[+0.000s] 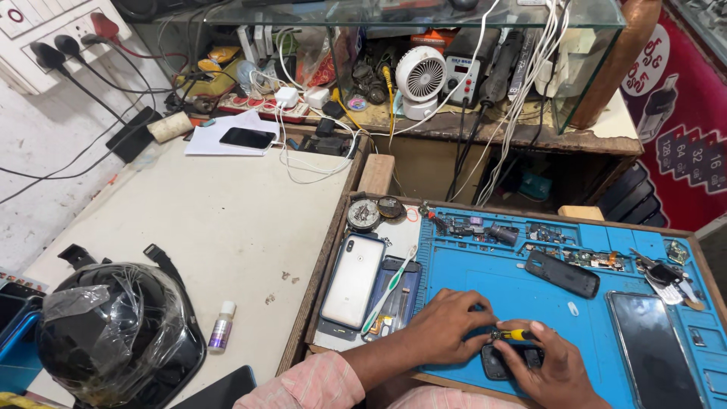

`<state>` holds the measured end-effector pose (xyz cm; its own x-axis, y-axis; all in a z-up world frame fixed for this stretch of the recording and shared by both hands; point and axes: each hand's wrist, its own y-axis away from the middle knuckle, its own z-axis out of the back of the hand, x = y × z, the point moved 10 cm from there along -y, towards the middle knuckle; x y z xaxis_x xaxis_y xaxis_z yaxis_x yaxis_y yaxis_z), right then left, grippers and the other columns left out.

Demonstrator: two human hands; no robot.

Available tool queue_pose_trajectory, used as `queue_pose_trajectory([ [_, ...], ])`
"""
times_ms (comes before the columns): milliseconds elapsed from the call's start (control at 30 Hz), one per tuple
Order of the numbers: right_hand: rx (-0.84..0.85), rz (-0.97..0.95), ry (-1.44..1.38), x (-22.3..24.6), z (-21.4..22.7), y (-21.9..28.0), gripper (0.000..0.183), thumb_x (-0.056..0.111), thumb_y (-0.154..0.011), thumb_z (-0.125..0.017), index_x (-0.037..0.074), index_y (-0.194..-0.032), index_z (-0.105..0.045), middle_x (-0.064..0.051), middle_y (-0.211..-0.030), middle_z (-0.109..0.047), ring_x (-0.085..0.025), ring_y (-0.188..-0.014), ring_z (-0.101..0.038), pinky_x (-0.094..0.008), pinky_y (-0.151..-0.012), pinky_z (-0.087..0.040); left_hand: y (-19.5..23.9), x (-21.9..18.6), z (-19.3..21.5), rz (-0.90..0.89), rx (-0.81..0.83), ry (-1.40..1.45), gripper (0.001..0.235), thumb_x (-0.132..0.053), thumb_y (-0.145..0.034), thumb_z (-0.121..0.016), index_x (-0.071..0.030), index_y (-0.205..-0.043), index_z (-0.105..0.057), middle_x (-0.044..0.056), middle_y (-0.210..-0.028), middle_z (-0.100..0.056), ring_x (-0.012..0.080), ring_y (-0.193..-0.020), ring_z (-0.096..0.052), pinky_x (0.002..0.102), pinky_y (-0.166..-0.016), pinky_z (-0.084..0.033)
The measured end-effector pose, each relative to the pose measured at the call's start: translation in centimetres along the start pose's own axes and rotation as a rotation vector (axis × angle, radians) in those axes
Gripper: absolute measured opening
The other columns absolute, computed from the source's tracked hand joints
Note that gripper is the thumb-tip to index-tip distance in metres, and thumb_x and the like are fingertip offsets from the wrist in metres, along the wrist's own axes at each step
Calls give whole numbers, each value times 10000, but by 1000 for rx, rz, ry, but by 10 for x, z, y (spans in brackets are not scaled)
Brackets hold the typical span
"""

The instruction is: The person uses a yellow-handled screwdriver to remove screws from a small black electronic device on a blue mat. They place the screws into a small container and continue unscrewing the device. The workspace contains multiple phones, tools, and electronic components.

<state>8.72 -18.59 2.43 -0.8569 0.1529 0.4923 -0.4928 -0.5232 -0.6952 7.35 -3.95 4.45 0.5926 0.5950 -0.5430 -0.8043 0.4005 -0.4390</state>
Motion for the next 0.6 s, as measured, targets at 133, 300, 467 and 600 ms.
queue_pose_trajectory([
  [133, 25, 2, -15, 4, -2, -6, 983, 51, -754, -823, 204, -1496, -198, -201, -1107, -719, -289, -963, -781, -374, -776, -646, 3, 0, 1, -31, -43, -47, 233, -260, -936, -713, -120, -1122, -729, 77, -1179, -637, 291, -1124, -628, 434, -966, -461],
  [300, 10, -9, 4, 2, 3, -5, 921, 2, -819, -781, 234, -1508, -215, -156, -1077, -738, -253, -947, -796, -342, -766, -662, 3, 5, -7, -11, -16, -46, 180, -261, -947, -722, -134, -1073, -742, 48, -1117, -638, 268, -1064, -628, 430, -943, -468],
  [467, 1, -10, -23, 0, 2, -6, 910, -15, -829, -760, 226, -1513, -212, -157, -1052, -739, -259, -933, -796, -351, -766, -663, 1, 2, -6, -48, -2, -80, 219, -221, -890, -723, -165, -1097, -768, 26, -1078, -646, 258, -1030, -618, 418, -926, -456],
  [600, 6, -33, -48, -2, 2, -3, 920, -21, -832, -756, 230, -1522, -202, -152, -1045, -745, -253, -922, -801, -350, -766, -662, 1, 2, -5, -38, -10, -63, 231, -219, -907, -715, -172, -1128, -764, 19, -1085, -650, 250, -1031, -615, 411, -941, -458],
])
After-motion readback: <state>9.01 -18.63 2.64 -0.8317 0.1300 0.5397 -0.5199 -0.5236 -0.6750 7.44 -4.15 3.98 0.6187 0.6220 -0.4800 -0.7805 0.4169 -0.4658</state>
